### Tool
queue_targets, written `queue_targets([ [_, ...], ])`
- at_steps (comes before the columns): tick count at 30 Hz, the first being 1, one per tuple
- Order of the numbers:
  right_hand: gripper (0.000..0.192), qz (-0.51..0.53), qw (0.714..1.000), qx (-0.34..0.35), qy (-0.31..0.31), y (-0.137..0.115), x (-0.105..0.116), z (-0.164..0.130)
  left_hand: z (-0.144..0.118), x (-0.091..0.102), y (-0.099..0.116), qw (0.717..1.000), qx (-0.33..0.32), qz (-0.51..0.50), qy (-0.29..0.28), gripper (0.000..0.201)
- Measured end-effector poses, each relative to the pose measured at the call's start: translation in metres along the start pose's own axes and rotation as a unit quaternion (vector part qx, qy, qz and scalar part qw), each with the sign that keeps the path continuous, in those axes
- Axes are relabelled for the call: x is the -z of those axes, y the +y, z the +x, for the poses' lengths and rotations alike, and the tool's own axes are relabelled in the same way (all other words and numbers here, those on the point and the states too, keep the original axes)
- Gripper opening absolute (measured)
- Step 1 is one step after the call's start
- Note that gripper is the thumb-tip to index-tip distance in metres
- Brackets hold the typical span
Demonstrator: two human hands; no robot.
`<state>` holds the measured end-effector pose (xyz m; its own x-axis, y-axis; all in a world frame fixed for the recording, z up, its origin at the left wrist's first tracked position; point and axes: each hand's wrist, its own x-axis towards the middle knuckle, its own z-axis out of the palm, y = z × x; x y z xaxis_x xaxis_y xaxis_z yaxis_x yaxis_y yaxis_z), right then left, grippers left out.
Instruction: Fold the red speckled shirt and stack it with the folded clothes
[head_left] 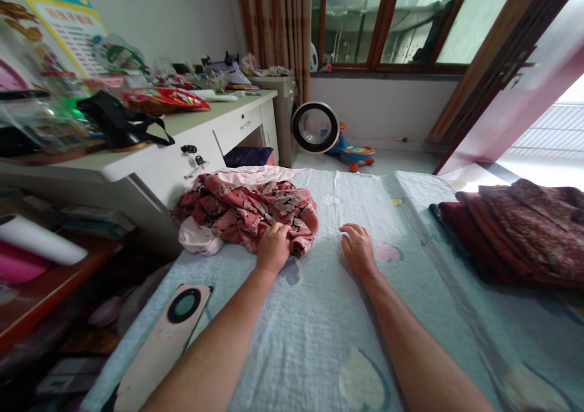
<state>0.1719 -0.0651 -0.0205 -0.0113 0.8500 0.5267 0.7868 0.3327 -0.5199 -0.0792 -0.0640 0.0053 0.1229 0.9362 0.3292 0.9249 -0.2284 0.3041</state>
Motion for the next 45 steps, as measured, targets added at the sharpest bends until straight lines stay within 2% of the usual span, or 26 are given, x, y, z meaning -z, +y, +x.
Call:
queue_targets([
  [2,0.025,0.007,1.0,-0.005,-0.003,0.0,0.0,0.0,0.002,0.003,-0.002,1.0,0.005,-0.018,0.013,0.026],
  [4,0.024,0.016,1.0,-0.009,-0.006,-0.001,0.0,0.001,0.002,0.006,0.001,0.997,-0.014,-0.05,0.056,0.027],
  [7,0.027,0.036,0.999,-0.02,-0.003,-0.003,0.002,0.004,-0.004,0.011,0.013,0.983,-0.082,-0.11,0.119,0.028],
  [9,0.034,0.055,0.998,-0.034,0.006,-0.004,0.003,0.006,-0.011,0.013,0.026,0.971,-0.134,-0.15,0.129,0.03],
  [11,0.039,0.085,0.995,-0.053,0.017,-0.004,0.005,0.007,-0.02,0.015,0.042,0.959,-0.183,-0.186,0.108,0.03],
  [15,0.044,0.15,0.984,-0.09,0.033,0.0,0.008,0.008,-0.034,0.017,0.069,0.931,-0.292,-0.22,-0.007,0.024],
  [17,0.045,0.162,0.982,-0.091,0.029,0.002,0.009,0.009,-0.038,0.019,0.077,0.922,-0.321,-0.214,-0.038,0.02],
  [19,0.044,0.158,0.984,-0.078,0.016,0.001,0.011,0.009,-0.038,0.022,0.078,0.926,-0.318,-0.204,-0.017,0.019],
  [23,0.043,0.125,0.992,-0.02,-0.027,-0.004,0.01,0.008,-0.029,0.03,0.062,0.951,-0.255,-0.146,0.101,0.024],
  [27,0.018,0.093,0.994,0.023,-0.059,-0.007,0.005,0.007,-0.013,0.033,0.032,0.972,-0.14,-0.055,0.18,0.034],
  [30,0.015,0.099,0.993,0.035,-0.062,-0.006,0.002,0.008,-0.005,0.031,0.011,0.98,-0.037,0.024,0.192,0.04],
  [33,0.014,0.116,0.992,0.025,-0.037,-0.005,0.002,0.01,-0.001,0.023,-0.007,0.985,0.027,0.058,0.163,0.04],
  [36,0.015,0.128,0.992,-0.01,0.013,-0.005,0.005,0.012,0.002,0.02,-0.017,0.99,0.01,0.038,0.132,0.025],
  [38,0.015,0.131,0.989,-0.038,0.047,-0.004,0.007,0.012,0.001,0.023,-0.015,0.988,-0.034,0.015,0.15,0.018],
  [42,0.02,0.151,0.981,-0.087,0.084,0.001,0.009,0.012,-0.009,0.035,0.01,0.969,-0.152,-0.05,0.19,0.016],
  [45,0.024,0.19,0.97,-0.124,0.085,0.002,0.012,0.012,-0.024,0.038,0.038,0.954,-0.226,-0.099,0.169,0.018],
])
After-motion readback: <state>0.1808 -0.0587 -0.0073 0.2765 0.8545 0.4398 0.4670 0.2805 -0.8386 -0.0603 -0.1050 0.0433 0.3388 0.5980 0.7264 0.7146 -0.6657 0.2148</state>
